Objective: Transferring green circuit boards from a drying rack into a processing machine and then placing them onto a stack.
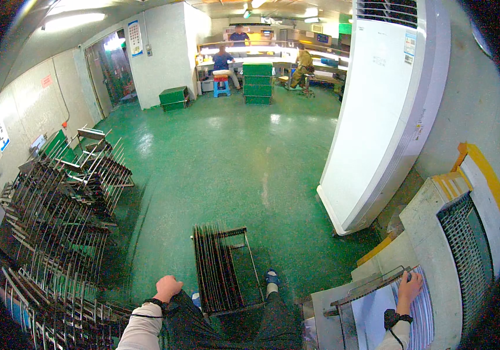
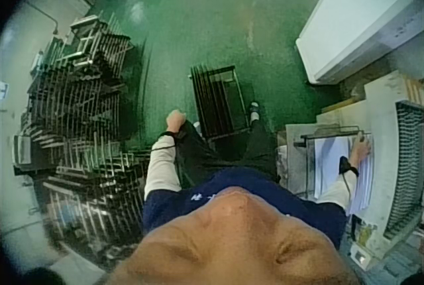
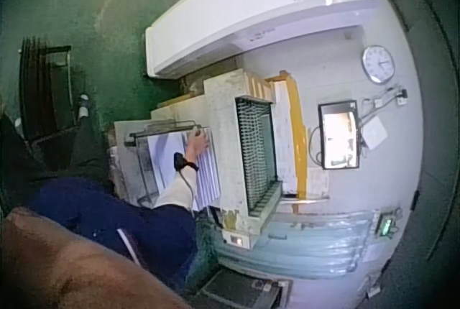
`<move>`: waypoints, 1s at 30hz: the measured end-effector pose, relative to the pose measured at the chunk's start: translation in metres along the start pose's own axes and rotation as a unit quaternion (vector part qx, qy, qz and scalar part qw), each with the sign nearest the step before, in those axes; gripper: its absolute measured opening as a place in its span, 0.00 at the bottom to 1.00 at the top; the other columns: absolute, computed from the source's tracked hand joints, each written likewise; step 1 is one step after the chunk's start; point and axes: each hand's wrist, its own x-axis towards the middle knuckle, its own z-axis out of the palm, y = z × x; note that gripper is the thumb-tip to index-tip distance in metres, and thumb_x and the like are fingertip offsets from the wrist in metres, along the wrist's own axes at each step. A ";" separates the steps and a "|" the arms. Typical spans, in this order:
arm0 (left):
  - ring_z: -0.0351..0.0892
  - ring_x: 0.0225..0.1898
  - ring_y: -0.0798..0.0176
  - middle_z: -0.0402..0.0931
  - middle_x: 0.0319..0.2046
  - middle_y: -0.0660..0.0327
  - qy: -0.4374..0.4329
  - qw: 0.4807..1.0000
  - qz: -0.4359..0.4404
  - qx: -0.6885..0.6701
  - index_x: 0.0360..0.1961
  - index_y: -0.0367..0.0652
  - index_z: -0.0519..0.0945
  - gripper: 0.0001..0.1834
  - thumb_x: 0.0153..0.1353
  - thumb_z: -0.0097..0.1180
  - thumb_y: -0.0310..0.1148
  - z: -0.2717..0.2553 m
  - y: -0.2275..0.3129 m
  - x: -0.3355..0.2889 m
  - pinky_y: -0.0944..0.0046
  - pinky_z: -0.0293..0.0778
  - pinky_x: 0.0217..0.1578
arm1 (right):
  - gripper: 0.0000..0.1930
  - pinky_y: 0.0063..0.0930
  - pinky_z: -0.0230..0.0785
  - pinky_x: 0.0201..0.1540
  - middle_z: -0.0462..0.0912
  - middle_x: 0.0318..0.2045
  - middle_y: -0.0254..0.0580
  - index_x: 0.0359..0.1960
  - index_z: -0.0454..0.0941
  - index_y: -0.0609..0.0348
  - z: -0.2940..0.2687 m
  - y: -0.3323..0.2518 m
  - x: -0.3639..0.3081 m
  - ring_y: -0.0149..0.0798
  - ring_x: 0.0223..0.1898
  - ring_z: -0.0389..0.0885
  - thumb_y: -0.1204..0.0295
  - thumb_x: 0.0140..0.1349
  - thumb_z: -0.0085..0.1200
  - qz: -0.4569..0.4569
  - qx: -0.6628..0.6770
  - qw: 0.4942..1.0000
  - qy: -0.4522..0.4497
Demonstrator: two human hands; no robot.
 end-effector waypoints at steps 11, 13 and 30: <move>0.82 0.41 0.42 0.83 0.37 0.46 0.016 1.000 0.006 0.019 0.34 0.40 0.86 0.19 0.48 0.54 0.43 0.005 -0.009 0.004 0.48 0.77 0.43 | 0.21 0.49 0.62 0.57 0.75 0.53 0.41 0.46 0.80 0.57 -0.008 -0.010 0.001 0.47 0.57 0.71 0.51 0.64 0.51 -0.004 0.009 1.000 -0.013; 0.83 0.39 0.41 0.83 0.35 0.45 -0.009 0.998 0.062 0.032 0.32 0.40 0.85 0.18 0.48 0.54 0.42 0.005 -0.016 0.012 0.48 0.78 0.42 | 0.22 0.48 0.63 0.56 0.75 0.53 0.42 0.46 0.80 0.57 -0.008 -0.011 0.002 0.48 0.56 0.72 0.51 0.65 0.50 -0.024 0.000 1.000 -0.020; 0.80 0.46 0.43 0.81 0.41 0.47 -0.094 0.982 -0.084 -0.139 0.39 0.40 0.82 0.21 0.54 0.55 0.47 0.100 0.017 0.082 0.48 0.75 0.48 | 0.21 0.42 0.68 0.48 0.81 0.42 0.52 0.42 0.80 0.62 0.033 0.051 0.027 0.52 0.46 0.77 0.53 0.68 0.49 -0.109 -0.018 0.994 -0.002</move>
